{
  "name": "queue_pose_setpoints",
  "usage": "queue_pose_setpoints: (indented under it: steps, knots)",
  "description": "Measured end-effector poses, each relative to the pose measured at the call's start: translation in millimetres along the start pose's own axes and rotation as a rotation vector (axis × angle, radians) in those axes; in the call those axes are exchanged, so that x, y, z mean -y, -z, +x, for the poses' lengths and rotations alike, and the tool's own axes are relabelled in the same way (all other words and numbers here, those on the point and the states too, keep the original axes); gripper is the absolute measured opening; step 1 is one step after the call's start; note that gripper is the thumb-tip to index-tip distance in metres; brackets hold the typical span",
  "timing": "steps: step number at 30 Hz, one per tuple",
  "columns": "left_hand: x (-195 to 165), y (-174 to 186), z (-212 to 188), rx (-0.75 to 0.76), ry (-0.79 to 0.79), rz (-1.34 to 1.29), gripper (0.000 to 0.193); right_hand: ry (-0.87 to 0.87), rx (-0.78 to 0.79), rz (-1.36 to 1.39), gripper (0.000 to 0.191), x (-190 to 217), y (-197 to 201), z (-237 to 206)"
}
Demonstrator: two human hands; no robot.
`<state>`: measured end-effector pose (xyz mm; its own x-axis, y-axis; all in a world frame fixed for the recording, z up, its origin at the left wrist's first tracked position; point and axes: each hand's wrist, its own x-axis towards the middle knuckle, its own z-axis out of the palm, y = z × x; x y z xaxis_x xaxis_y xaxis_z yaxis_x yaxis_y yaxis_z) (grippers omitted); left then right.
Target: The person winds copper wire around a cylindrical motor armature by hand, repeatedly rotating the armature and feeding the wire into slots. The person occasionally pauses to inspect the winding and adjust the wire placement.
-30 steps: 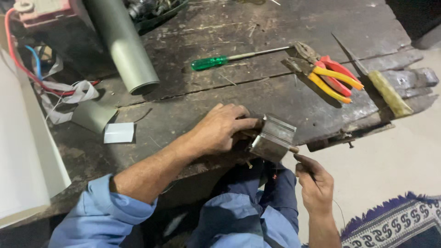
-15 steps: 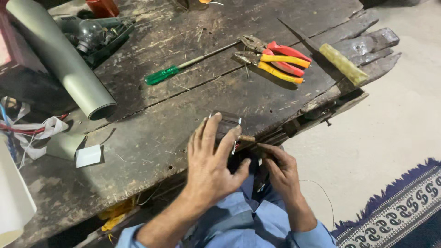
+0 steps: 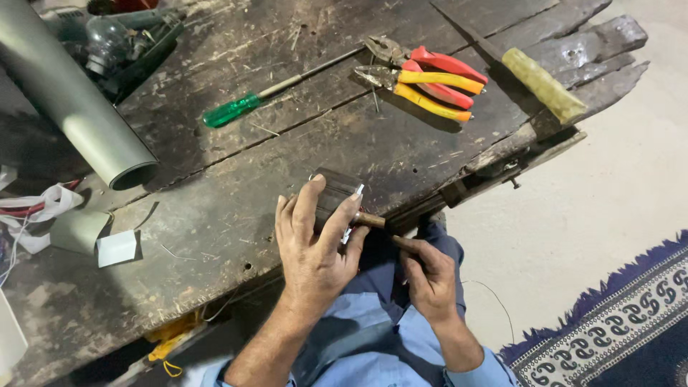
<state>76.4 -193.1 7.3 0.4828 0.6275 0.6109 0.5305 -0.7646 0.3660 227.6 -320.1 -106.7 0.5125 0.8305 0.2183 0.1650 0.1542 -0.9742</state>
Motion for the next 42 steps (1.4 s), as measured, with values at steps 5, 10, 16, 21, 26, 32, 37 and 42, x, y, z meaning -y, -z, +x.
queue_pose_setpoints:
  steps: [5, 10, 16, 21, 26, 32, 37, 42]
  knots:
    - [0.8, -5.4, -0.5, -0.042, 0.019, 0.024, 0.067, 0.036, -0.009, -0.075, 0.029, -0.6, 0.0, -5.9]
    - [1.3, -8.0, 0.1, -0.053, 0.019, 0.014, 0.068, 0.09, 0.002, -0.077, 0.031, -4.1, 7.0, -8.4]
    - [5.0, -12.2, -2.5, -0.083, 0.004, 0.031, 0.066, 0.024, 0.007, 0.048, 0.033, -19.5, 9.8, -24.2]
    - [6.6, -11.3, -1.4, -0.09, -0.001, -0.003, 0.064, 0.046, -0.026, -0.092, 0.03, -26.8, 31.1, -55.1]
    - [9.7, -13.5, 5.5, -0.062, -0.035, -0.036, 0.065, 0.037, -0.077, -0.2, 0.021, -19.5, 61.8, -109.2]
    - [11.8, -5.0, 18.9, 0.068, -0.062, -0.069, 0.072, -0.075, -0.016, -0.236, 0.022, -7.2, 70.5, -129.6]
    - [-3.8, 12.1, -0.6, 0.077, -0.204, -0.097, 0.083, -0.039, 0.014, -0.35, 0.024, 16.6, 70.6, -136.8]
    - [-50.3, -2.6, -58.8, 0.429, -0.506, -0.2, 0.062, -0.179, -0.007, -0.473, 0.02, 46.8, 72.0, -126.1]
